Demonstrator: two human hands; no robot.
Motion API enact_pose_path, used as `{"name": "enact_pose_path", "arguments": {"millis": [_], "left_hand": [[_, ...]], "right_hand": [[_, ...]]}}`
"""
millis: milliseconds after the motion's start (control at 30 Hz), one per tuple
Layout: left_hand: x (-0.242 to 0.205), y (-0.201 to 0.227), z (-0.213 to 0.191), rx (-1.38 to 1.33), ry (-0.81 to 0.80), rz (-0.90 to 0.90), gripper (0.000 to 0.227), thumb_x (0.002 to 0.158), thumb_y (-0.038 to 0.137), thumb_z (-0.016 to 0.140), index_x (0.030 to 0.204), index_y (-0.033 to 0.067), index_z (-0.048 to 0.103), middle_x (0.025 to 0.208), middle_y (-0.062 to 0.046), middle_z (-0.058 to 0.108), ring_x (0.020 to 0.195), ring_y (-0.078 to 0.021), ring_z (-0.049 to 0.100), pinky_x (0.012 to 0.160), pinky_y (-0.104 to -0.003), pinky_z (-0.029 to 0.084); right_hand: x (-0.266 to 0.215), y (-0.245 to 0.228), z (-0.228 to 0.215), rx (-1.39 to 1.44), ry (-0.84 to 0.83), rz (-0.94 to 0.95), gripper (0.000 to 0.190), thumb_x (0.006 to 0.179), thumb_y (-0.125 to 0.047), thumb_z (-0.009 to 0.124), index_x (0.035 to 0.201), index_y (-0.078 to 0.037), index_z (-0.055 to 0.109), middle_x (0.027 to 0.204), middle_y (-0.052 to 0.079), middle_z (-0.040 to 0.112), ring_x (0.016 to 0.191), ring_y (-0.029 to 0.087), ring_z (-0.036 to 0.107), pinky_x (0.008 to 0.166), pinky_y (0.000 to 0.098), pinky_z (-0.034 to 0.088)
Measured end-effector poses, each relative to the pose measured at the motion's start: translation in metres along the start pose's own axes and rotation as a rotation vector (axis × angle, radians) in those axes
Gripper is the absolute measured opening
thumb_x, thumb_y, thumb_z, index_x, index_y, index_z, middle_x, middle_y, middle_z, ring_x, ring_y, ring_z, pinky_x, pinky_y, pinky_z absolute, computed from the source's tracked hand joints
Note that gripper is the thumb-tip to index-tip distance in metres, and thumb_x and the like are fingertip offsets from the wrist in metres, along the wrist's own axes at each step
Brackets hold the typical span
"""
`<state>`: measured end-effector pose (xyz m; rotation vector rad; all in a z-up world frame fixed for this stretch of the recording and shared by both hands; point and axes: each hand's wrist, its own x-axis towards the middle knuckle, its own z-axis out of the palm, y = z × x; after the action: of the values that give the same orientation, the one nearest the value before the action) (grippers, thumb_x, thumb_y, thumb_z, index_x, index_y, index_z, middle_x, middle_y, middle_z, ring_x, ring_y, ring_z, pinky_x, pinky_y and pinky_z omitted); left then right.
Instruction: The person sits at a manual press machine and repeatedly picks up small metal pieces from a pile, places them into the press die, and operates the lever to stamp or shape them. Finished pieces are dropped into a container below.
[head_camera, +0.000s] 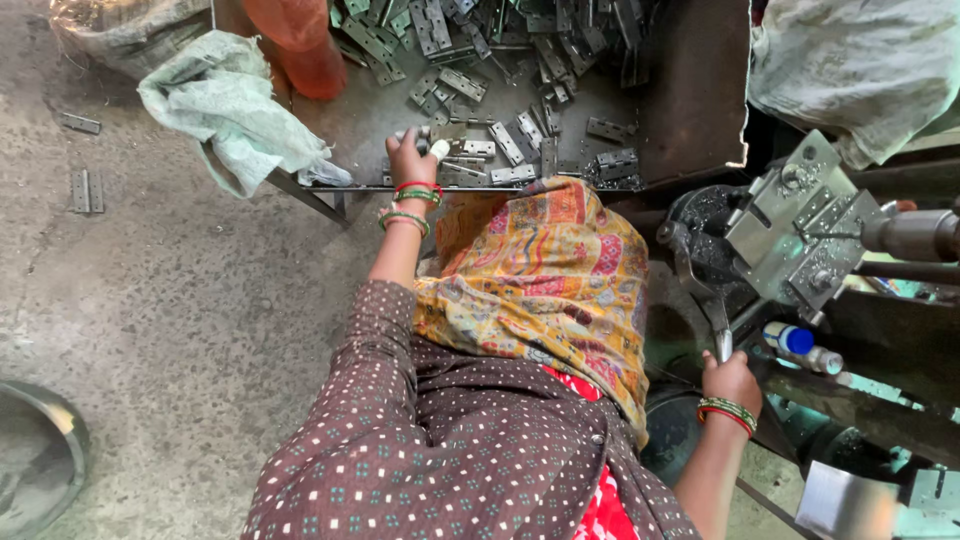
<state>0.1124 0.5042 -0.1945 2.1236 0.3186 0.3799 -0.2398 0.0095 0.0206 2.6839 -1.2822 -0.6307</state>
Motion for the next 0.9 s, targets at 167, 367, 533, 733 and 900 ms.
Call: {"name": "enact_pose_path", "arguments": {"millis": [167,367,533,733,900], "left_hand": [[0.009,0.016,0.021,0.046,-0.071,-0.070,0.049,0.068,0.026,0.092,0.109,0.0112,0.069,0.106,-0.015,0.068,0.098,-0.0388,0.067,0.082,-0.044,0.053],[-0.017,0.042,0.020,-0.410,-0.149,-0.139,0.041,0.078,0.017,0.091,0.111,0.0058,0.068,0.101,-0.009,0.075,0.093,-0.0239,0.070,0.084,-0.036,0.056],[-0.070,0.097,0.005,-0.699,-0.497,-0.206,0.033,0.082,0.003,0.080,0.112,0.0031,0.067,0.100,-0.002,0.071,0.090,-0.0114,0.065,0.078,-0.031,0.057],[-0.165,0.209,-0.036,-0.952,-1.071,-0.326,0.029,0.087,-0.005,0.078,0.111,0.0027,0.065,0.100,-0.002,0.068,0.091,-0.0117,0.065,0.080,-0.030,0.059],[-0.206,0.278,-0.056,-0.886,-1.360,-0.345,0.027,0.089,-0.001,0.078,0.114,-0.0001,0.067,0.100,-0.006,0.071,0.087,-0.0142,0.068,0.076,-0.031,0.057]], "right_hand": [[-0.005,0.003,0.002,0.006,0.034,-0.010,0.051,0.101,-0.051,0.062,0.114,-0.002,0.062,0.100,0.030,0.074,0.095,0.049,0.071,0.082,0.0565,0.056],[-0.006,0.000,0.000,0.024,0.066,-0.020,0.048,0.100,-0.051,0.065,0.110,-0.004,0.064,0.098,0.028,0.075,0.094,0.048,0.072,0.082,0.0558,0.056],[-0.028,-0.010,-0.018,0.255,0.392,-0.294,0.052,0.093,-0.039,0.076,0.125,-0.001,0.062,0.121,0.025,0.064,0.108,0.045,0.064,0.090,0.0525,0.053],[-0.085,-0.062,-0.055,1.030,0.284,-0.617,0.053,0.091,-0.011,0.076,0.139,-0.003,0.054,0.130,0.016,0.056,0.115,0.026,0.064,0.099,0.0371,0.056],[-0.125,-0.088,-0.071,1.496,0.082,-0.551,0.040,0.092,-0.004,0.075,0.129,-0.001,0.060,0.123,0.007,0.061,0.103,0.014,0.066,0.091,0.0293,0.058]]}}
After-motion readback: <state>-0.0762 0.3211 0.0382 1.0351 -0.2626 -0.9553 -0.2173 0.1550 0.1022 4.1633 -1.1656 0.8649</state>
